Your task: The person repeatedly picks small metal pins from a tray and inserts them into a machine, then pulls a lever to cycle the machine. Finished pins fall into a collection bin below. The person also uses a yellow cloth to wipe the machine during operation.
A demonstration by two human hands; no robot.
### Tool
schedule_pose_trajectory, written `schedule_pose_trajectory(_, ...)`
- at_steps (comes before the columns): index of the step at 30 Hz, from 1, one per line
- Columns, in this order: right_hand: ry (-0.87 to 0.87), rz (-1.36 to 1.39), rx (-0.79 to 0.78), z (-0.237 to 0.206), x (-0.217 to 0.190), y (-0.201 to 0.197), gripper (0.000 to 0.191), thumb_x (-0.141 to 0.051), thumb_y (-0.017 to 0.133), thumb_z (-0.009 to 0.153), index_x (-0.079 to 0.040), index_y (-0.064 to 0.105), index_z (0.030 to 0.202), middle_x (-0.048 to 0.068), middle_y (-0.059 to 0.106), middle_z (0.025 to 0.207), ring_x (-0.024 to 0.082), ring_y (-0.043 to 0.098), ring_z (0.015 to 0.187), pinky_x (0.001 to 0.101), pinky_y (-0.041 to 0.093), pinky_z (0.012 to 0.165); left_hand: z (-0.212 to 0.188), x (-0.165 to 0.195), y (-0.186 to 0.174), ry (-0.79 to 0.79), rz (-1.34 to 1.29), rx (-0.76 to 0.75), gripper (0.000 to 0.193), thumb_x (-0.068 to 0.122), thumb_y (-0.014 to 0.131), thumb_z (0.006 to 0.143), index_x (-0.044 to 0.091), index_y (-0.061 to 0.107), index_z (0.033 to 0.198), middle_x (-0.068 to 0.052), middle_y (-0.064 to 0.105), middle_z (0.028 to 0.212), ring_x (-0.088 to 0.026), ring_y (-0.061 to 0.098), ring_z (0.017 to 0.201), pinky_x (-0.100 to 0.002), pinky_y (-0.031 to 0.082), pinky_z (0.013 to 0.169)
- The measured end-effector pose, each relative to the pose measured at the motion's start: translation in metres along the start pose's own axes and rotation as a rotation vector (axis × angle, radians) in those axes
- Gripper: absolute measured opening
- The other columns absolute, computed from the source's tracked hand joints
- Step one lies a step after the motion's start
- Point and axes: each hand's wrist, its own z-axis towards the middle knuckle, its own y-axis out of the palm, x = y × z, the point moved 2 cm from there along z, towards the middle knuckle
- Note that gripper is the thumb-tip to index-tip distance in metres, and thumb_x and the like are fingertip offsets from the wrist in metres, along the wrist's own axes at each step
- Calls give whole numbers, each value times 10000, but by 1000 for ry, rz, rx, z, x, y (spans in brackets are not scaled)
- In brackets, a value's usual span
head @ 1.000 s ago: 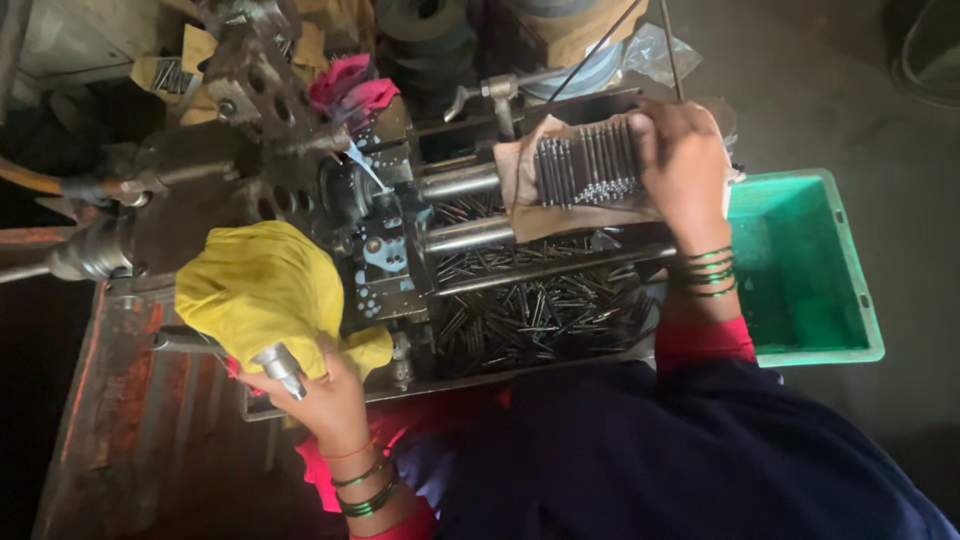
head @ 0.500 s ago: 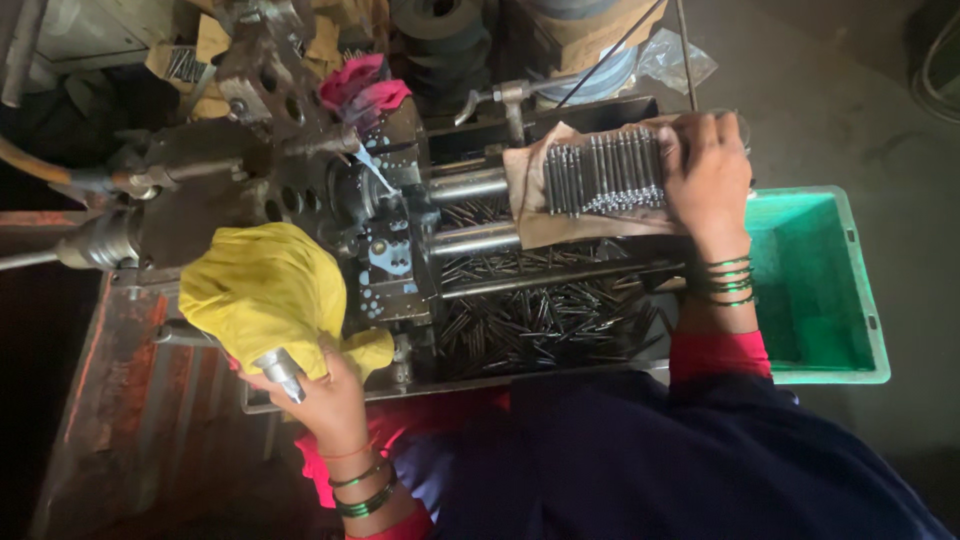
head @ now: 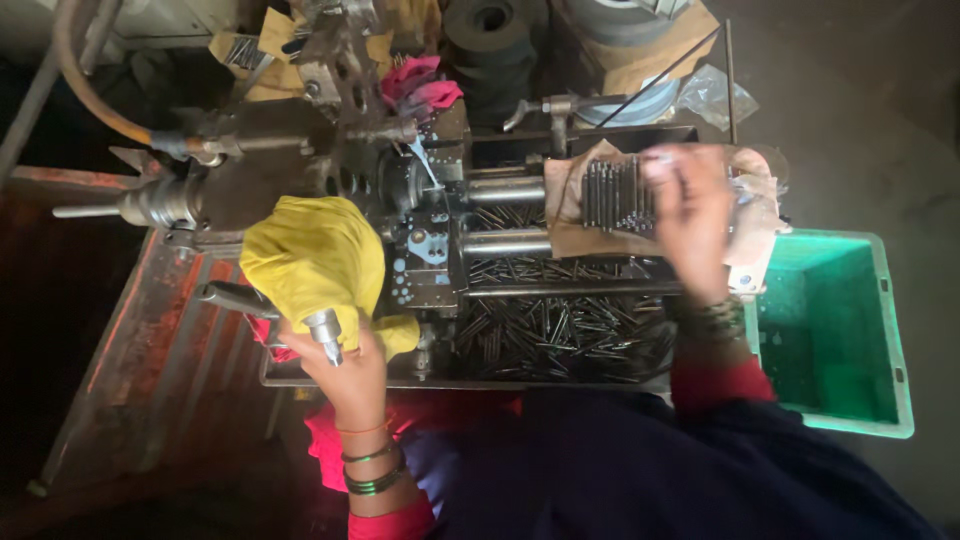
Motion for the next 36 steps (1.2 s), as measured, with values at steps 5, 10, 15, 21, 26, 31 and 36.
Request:
schedule_pose_trajectory(5, 84, 591, -234, -10, -20, 75, 109, -31, 633, 1065, -5, 662, 1167, 43, 637, 1020, 108, 665, 881, 230, 560, 779, -6, 8, -5, 45, 22, 8, 668, 40, 696, 948, -60, 293, 1472, -311, 631, 1244, -466, 680, 1150, -483, 530, 1001)
schedule_pose_trajectory(10, 266, 826, -340, -24, -21, 138, 154, -83, 638, 1055, 1, 669, 1180, 48, 692, 1045, 120, 719, 858, 218, 598, 722, -11, 13, -6, 45, 26, -4, 655, 35, 675, 936, -59, 300, 1464, -322, 627, 1248, -487, 669, 1163, -489, 531, 995)
schedule_pose_trajectory(15, 239, 729, -352, -30, -19, 153, 168, -86, 651, 1026, 9, 672, 1163, 55, 604, 1052, 131, 750, 874, 216, 594, 685, -11, 17, -4, -6, 20, -13, 669, 45, 681, 928, -60, 296, 1465, -310, 640, 1213, -468, 683, 1131, -481, 534, 979)
schedule_pose_trajectory(21, 169, 629, -389, -19, -23, 152, 107, -45, 637, 1034, 20, 670, 1112, 60, 611, 1016, 122, 723, 850, 219, 570, 699, -1, 12, -2, 36, -7, -5, 673, 36, 677, 935, -58, 285, 1473, -308, 624, 1266, -465, 670, 1170, -478, 517, 1016)
schedule_pose_trajectory(26, 168, 654, -415, -12, -32, 158, 89, -38, 627, 1030, 22, 651, 1091, 58, 621, 1005, 102, 716, 845, 216, 546, 703, 7, 4, -2, 62, -4, 2, 684, 34, 669, 938, -53, 281, 1494, -311, 622, 1302, -464, 663, 1212, -478, 512, 1040)
schedule_pose_trajectory(31, 139, 598, -419, -9, -38, 161, 78, -37, 647, 1030, 20, 664, 1081, 56, 626, 966, 102, 708, 829, 219, 536, 711, 11, -4, -2, 41, -41, 4, 670, 47, 671, 951, -38, 284, 1492, -302, 631, 1303, -453, 674, 1220, -471, 517, 1050)
schedule_pose_trajectory(36, 187, 656, -437, -10, -42, 164, 91, -29, 635, 1029, 19, 654, 1103, 61, 623, 995, 101, 704, 850, 222, 539, 716, 13, -8, -4, 32, -36, -14, 687, 48, 676, 924, -46, 281, 1479, -300, 627, 1292, -461, 670, 1195, -471, 518, 1031)
